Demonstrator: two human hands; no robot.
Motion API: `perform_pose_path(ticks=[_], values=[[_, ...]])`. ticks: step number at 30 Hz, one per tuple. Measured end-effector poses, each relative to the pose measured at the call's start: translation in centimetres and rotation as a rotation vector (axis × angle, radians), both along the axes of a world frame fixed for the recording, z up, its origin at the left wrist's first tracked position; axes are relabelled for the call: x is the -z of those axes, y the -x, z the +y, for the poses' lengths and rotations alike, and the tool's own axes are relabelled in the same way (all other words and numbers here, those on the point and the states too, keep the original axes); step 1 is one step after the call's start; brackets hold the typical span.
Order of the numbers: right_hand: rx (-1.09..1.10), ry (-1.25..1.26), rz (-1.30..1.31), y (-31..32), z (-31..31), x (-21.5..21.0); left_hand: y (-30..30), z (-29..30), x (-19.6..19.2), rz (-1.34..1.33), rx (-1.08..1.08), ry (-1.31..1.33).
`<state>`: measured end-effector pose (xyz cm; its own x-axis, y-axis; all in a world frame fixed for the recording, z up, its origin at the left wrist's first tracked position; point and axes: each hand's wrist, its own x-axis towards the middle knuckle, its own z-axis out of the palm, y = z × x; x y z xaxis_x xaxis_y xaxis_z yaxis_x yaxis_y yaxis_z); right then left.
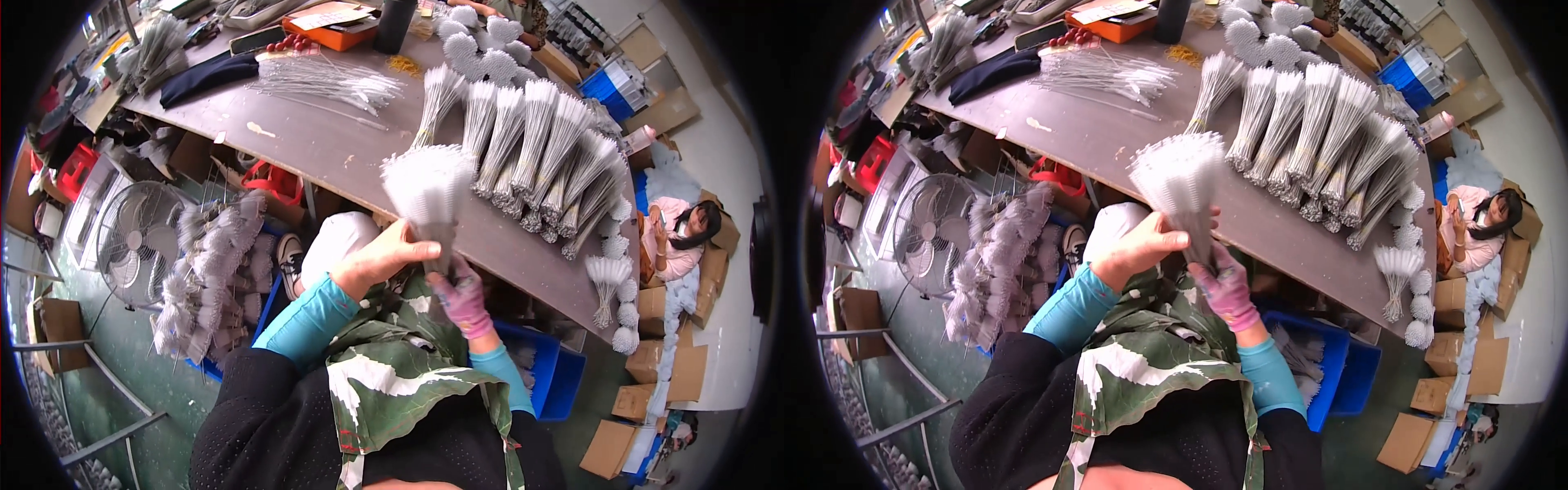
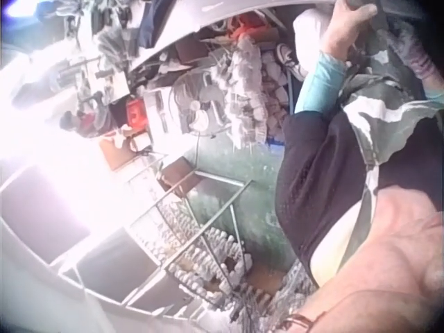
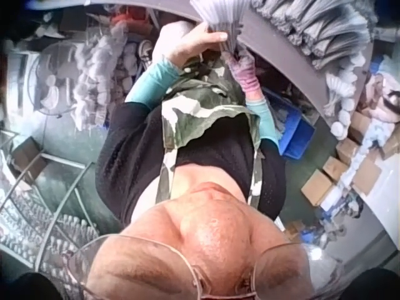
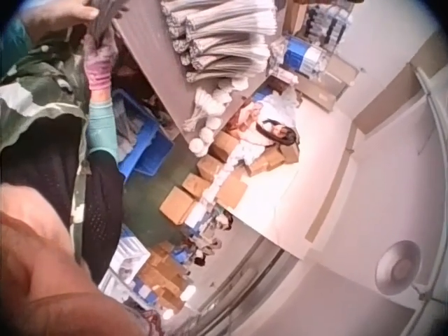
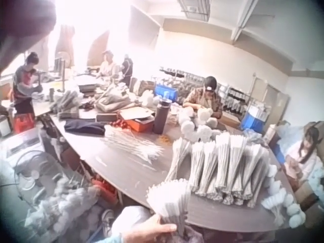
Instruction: The person assembles bundles of white plastic bristles into brush heads, then trims the bristles with pliers.
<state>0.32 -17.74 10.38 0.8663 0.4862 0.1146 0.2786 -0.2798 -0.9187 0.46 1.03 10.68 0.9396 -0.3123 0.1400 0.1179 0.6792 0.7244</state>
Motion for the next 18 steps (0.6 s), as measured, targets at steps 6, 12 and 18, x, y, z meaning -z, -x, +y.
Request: perform_pose_path(ticks=[6, 12, 18], values=[[0.009, 0.226, 0.063, -2.3, -2.1, 3.1, 1.9, -1.2, 3.1, -0.011, -0.348, -0.503], [0.193, -0.234, 0.448, -5.7, -2.2, -0.1, 1.9, -0.9, 6.8, 0.041, -0.405, -0.623], [0.035, -0.509, 0.558, -15.2, 4.1, 0.2, 0.6, 0.8, 7.7, 0.144, -0.440, -0.771]])
